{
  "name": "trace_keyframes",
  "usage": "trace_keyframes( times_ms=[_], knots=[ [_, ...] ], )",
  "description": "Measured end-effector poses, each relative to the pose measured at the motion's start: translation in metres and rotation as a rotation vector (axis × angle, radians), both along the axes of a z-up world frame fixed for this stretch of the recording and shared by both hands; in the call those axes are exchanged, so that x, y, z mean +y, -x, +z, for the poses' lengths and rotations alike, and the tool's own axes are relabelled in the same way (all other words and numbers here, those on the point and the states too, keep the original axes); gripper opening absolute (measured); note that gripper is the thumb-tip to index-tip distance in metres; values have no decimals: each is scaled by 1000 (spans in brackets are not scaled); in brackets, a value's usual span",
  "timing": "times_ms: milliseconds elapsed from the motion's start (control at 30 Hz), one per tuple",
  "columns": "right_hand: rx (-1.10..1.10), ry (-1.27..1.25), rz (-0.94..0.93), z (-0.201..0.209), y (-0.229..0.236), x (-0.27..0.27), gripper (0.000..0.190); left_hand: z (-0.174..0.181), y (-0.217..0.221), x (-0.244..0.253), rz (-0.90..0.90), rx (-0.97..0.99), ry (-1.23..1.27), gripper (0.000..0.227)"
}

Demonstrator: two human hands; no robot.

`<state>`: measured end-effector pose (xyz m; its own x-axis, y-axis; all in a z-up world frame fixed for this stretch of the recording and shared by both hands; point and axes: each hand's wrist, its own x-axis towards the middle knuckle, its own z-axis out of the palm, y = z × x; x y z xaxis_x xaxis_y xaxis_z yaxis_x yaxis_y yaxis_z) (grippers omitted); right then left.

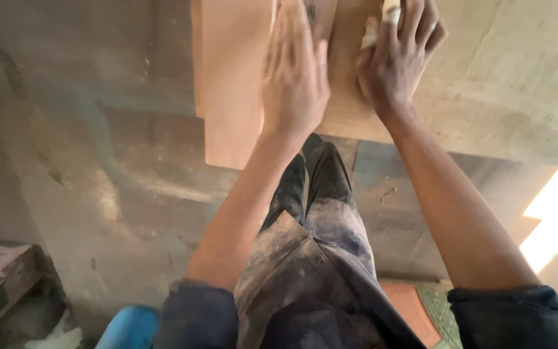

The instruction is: The person sands a large wooden panel with a sanding block, moving methodically across flat surfaces and edges. The person uses both hands to apply pressure and smooth the wood, focusing on different sections throughout the clip.

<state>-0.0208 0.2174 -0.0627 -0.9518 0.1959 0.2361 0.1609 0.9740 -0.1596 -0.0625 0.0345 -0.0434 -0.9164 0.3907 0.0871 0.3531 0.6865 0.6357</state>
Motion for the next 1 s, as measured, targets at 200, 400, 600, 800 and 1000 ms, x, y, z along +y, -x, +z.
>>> trace_keyframes(
  times_ms=[200,400,600,800,1000],
  knots=[
    [-9,60,-5,13,7,4,52,29,52,-21,548,117,304,56],
    [-25,74,56,22,2,-4,54,16,57,-9,566,74,350,61],
    [-18,226,315,46,18,-1,50,32,64,-12,580,39,365,61],
    [-85,118,633,42,39,-25,47,39,62,-7,576,-8,355,63],
    [-215,110,684,44,51,-43,46,43,62,-16,588,9,328,63]
  ],
)
